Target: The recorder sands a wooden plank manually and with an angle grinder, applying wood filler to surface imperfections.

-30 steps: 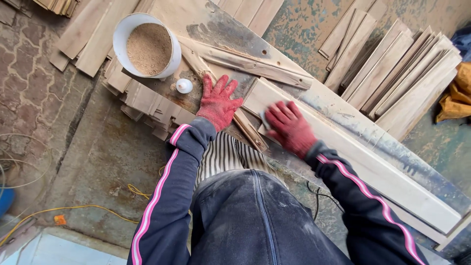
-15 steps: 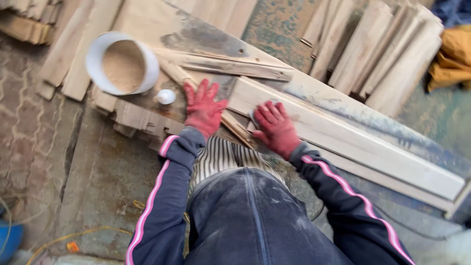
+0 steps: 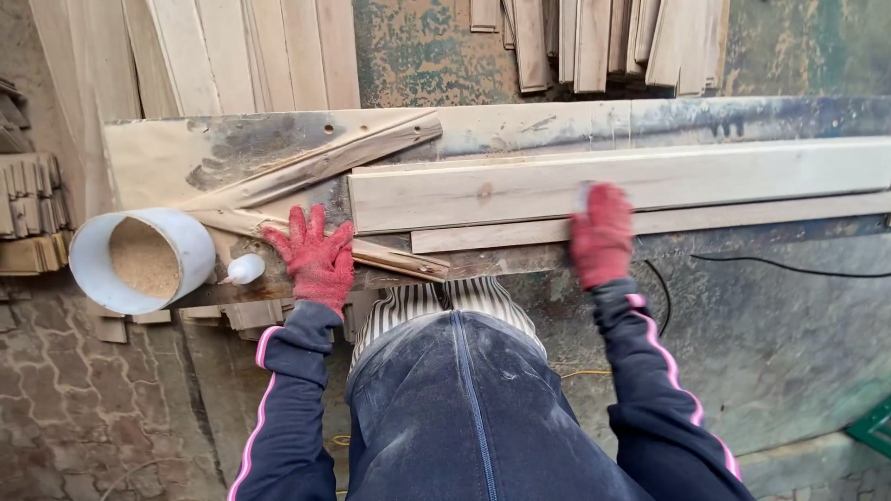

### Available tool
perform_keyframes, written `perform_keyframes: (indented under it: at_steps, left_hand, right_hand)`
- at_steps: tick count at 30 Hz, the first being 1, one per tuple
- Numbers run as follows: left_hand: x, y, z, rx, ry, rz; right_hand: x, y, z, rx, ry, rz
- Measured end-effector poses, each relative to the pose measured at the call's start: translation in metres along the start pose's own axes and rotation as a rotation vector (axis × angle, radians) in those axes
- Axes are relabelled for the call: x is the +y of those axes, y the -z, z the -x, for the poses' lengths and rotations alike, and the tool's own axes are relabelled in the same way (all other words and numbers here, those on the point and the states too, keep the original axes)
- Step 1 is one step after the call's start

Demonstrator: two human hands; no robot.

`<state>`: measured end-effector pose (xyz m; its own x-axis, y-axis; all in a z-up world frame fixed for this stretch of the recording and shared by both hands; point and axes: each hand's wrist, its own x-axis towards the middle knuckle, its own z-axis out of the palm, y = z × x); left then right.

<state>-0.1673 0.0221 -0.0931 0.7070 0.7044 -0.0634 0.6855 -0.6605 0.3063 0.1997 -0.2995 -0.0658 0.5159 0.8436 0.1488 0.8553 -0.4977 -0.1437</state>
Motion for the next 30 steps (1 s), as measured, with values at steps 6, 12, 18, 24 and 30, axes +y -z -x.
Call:
perform_keyframes:
  at_steps: [6, 12, 18, 24, 30]
  left_hand:
    - [-0.002, -0.004, -0.003, -0.033, -0.009, -0.016]
    - [-0.002, 0.001, -0.004, -0.050, 0.011, -0.036]
    - [0.003, 0.014, 0.009, 0.041, -0.031, 0.144]
    - [0.066, 0.015, 0.009, 0.266, -0.171, 0.379]
    - [0.182, 0.050, -0.005, 0.214, -0.210, 0.382]
  right_hand:
    - [-0.118, -0.035, -0.026, 0.014, -0.213, 0.026]
    - [-0.160, -0.045, -0.070, 0.037, 0.262, -0.244]
    - [-0.043, 0.002, -0.020, -0.192, -0.581, -0.080]
    - [-0.187, -0.009, -0.064, 0.007, -0.046, -0.181]
    - [-0.037, 0.013, -0.032, -0.153, 0.109, -0.330]
